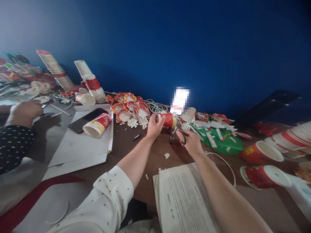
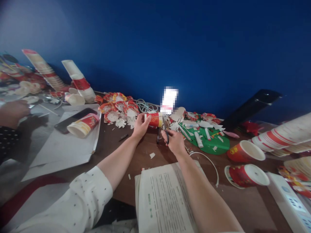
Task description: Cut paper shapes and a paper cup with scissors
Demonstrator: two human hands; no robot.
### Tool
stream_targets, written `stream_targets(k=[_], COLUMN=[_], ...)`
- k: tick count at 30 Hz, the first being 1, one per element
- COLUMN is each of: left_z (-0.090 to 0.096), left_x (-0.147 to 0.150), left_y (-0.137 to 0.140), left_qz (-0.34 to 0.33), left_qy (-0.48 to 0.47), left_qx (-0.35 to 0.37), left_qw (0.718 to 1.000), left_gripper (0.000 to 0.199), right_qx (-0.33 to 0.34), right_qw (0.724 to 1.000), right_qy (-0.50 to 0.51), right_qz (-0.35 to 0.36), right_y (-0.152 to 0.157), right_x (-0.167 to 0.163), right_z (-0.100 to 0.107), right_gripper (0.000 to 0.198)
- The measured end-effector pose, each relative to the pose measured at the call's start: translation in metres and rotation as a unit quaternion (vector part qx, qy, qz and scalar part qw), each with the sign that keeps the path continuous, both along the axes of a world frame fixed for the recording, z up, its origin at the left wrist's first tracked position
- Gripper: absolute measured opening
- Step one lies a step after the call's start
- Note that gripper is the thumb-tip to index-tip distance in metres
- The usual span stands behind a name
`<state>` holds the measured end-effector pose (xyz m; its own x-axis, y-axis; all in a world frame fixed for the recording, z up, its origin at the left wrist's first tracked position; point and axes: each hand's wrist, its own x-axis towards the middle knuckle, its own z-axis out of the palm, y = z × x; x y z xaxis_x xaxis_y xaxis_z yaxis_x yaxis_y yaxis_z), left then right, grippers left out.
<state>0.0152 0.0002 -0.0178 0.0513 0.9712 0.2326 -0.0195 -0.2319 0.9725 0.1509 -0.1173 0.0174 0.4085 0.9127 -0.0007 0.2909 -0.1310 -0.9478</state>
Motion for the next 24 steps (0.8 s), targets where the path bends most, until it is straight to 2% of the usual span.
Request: stream_targets(k=[3,6,11,16,24], left_z=[0.000,0.000,0.001,0.003,0.001], left_x=[0.000,0.000,0.001,0.002,0.004], left_y=[0.000,0.000,-0.001,-0.004,-0.006], left_qz=[0.000,-0.031,-0.110,-0.171,-0.245], left_qy=[-0.003,-0.035,-0.103,-0.133,-0.124], left_qx=[-0.001,-0.009,-0.023,-0.037,-0.049], left_qw=[1.000,0.999,0.988,0.976,0.960], left_gripper=[0.041,0.044,0.054,0.060,0.068], right_qx=[0.009,0.035,0.131,0.207,0.239], right_qw=[1.000,0.994,0.963,0.954,0.949], right_qy=[0.013,0.077,0.212,0.203,0.191], right_qz=[-0.022,-0.061,-0.104,-0.069,-0.081], right_y=[0.001,0.005,0.010,0.011,0.008], right_x=[0.001,0.003,0.008,0.009,0.004], right_z=[-0.004,-0.009,-0.016,-0.015,-0.007], right_gripper=[0.036,0.035,0.042,0.046,0.043])
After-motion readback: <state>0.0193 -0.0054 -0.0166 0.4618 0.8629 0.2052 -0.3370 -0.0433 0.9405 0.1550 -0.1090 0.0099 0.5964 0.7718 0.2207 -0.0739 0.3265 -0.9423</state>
